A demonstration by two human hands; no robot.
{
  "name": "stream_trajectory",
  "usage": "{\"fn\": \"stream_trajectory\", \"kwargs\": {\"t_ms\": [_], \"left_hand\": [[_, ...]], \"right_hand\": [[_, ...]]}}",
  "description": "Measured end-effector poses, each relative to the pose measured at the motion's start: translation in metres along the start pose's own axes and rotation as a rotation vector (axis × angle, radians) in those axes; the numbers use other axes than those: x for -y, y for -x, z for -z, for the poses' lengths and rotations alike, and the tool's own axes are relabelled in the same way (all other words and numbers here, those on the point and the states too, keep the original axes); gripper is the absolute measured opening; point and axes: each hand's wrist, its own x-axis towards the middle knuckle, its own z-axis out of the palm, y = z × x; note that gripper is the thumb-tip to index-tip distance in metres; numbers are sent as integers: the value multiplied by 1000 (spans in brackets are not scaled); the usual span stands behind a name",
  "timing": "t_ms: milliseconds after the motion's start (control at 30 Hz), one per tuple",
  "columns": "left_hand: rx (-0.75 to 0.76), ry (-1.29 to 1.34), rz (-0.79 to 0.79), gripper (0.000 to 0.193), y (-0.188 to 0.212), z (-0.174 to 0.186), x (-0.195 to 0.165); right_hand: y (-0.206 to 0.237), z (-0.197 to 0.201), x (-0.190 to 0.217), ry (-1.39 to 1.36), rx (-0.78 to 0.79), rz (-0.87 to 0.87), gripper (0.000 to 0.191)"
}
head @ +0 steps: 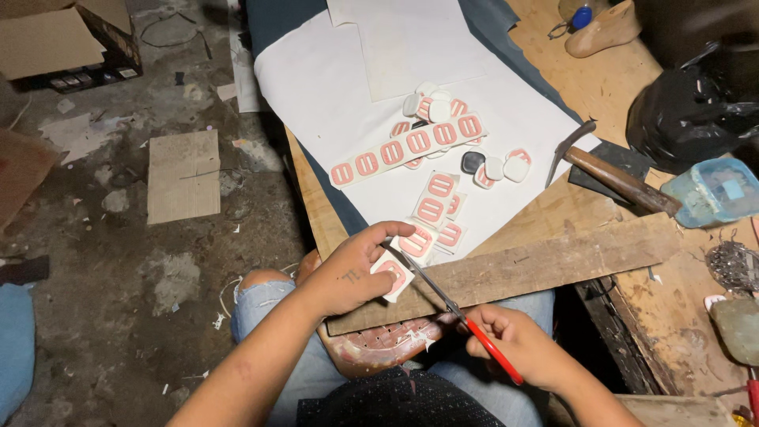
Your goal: The person uses red-handled scissors to cut individual oval-shaped stickers from a white sheet. They hold the sheet with one hand and cut along the outlines with the other, placing the cut pieces onto a nearby surface.
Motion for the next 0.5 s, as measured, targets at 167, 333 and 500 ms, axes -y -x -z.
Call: {"fn": "stream_trajectory", "kwargs": {"t_ms": [167,333,500], "left_hand": [[-44,33,10,75,-12,-15,-7],[-49,-13,-90,73,-19,-47,9],[-356,161,-166,38,-17,-32,40]], "right_hand": [[10,-6,13,-239,-108,292,40],[-10,-24,40,-487,-331,381,48],[-21,-5,65,-288,-414,423,44]]}}
